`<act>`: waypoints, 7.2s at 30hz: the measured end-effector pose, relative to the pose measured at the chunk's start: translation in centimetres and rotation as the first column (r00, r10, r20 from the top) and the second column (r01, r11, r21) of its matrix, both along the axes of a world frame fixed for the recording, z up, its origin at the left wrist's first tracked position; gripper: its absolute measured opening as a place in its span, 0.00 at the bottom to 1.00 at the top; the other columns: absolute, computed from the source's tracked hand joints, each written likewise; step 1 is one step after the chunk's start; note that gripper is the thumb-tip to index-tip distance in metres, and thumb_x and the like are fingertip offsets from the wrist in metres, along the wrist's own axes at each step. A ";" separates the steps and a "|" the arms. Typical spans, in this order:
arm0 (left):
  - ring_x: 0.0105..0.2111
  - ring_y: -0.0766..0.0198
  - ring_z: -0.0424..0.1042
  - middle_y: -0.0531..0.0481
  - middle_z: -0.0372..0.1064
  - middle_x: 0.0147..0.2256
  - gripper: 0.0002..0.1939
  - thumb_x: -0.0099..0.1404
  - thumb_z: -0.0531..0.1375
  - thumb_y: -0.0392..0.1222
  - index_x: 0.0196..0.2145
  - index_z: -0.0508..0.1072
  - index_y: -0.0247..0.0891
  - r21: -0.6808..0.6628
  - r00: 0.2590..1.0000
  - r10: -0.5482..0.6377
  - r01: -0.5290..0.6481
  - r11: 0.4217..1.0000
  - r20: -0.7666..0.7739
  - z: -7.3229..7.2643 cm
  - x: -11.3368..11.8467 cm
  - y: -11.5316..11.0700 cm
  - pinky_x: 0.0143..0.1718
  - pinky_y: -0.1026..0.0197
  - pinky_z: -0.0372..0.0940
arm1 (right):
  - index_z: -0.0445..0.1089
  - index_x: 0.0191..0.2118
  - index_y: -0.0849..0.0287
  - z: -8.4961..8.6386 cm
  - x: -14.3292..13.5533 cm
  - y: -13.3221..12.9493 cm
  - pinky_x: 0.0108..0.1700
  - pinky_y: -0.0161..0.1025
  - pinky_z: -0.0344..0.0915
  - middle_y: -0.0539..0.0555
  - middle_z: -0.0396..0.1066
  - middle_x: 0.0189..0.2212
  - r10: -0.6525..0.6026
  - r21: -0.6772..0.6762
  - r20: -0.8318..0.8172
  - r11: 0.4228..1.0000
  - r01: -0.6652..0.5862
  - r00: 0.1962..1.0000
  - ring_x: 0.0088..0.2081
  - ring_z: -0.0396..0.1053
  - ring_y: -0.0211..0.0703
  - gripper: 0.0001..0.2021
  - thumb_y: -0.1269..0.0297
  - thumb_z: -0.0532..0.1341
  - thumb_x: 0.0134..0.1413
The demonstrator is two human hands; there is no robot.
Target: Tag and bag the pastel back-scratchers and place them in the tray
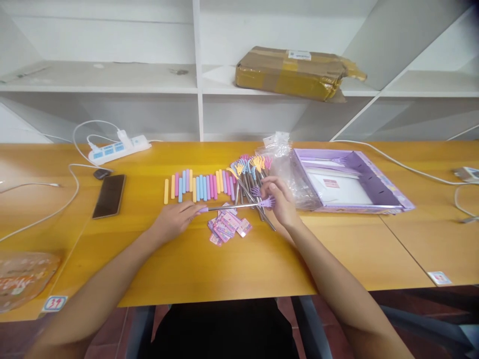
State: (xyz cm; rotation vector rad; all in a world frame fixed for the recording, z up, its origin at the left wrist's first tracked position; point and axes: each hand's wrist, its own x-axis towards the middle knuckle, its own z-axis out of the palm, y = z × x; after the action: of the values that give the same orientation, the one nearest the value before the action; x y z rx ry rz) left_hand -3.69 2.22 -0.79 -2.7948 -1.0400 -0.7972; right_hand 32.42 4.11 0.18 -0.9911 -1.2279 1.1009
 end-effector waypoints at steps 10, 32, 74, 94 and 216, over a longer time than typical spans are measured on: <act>0.32 0.68 0.78 0.49 0.82 0.41 0.12 0.81 0.58 0.46 0.51 0.82 0.44 0.061 0.999 -0.008 0.006 0.998 0.044 0.4 -0.2 -0.1 0.26 0.65 0.60 | 0.78 0.35 0.55 -1.4 -1.2 -1.0 0.28 0.37 0.58 0.49 0.65 0.24 0.060 0.057 0.322 0.995 -0.083 0.945 0.26 0.61 0.40 0.23 0.41 0.61 0.71; 0.32 0.68 0.81 0.53 0.84 0.39 0.08 0.77 0.65 0.45 0.50 0.80 0.44 0.070 0.990 -0.037 0.028 0.997 0.133 0.6 2.9 -2.7 0.29 0.64 0.66 | 0.76 0.31 0.54 -0.9 -5.4 -4.4 0.31 0.39 0.62 0.51 0.72 0.26 0.029 0.097 0.327 0.993 -0.063 0.944 0.28 0.68 0.43 0.22 0.46 0.59 0.73; 0.40 0.54 0.78 0.43 0.77 0.39 0.11 0.79 0.56 0.44 0.44 0.74 0.35 -0.117 0.880 0.209 -0.283 0.952 -0.426 5.0 5.0 -8.1 0.35 0.59 0.67 | 0.71 0.52 0.63 2.8 -4.3 -7.5 0.33 0.40 0.62 0.59 0.75 0.41 -0.275 0.241 0.960 0.745 -0.623 0.042 0.37 0.73 0.46 0.10 0.77 0.55 0.72; 0.37 0.42 0.83 0.37 0.84 0.38 0.19 0.70 0.53 0.37 0.46 0.84 0.39 -0.155 0.642 0.441 -0.658 0.737 -0.628 3.8 -13.3 -8.3 0.37 0.52 0.70 | 0.78 0.43 0.54 -2.1 20.0 -12.5 0.32 0.41 0.61 0.58 0.81 0.40 -0.527 0.529 0.848 0.844 -0.090 0.052 0.30 0.71 0.44 0.16 0.72 0.52 0.68; 0.41 0.57 0.77 0.46 0.80 0.43 0.17 0.80 0.49 0.34 0.56 0.76 0.41 0.067 0.950 0.267 -0.259 0.964 -0.163 1.5 -6.3 -11.3 0.41 0.55 0.64 | 0.69 0.46 0.56 -2.8 13.3 -12.1 0.39 0.44 0.72 0.52 0.74 0.27 -0.575 0.237 0.572 0.798 0.554 0.585 0.29 0.76 0.47 0.10 0.60 0.52 0.69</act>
State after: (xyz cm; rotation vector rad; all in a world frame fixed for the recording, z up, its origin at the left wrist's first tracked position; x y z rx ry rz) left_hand -10.02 -9.10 0.75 -2.5563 -1.3071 -0.5331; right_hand 45.70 -7.97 -2.64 -1.6644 -1.2774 0.2173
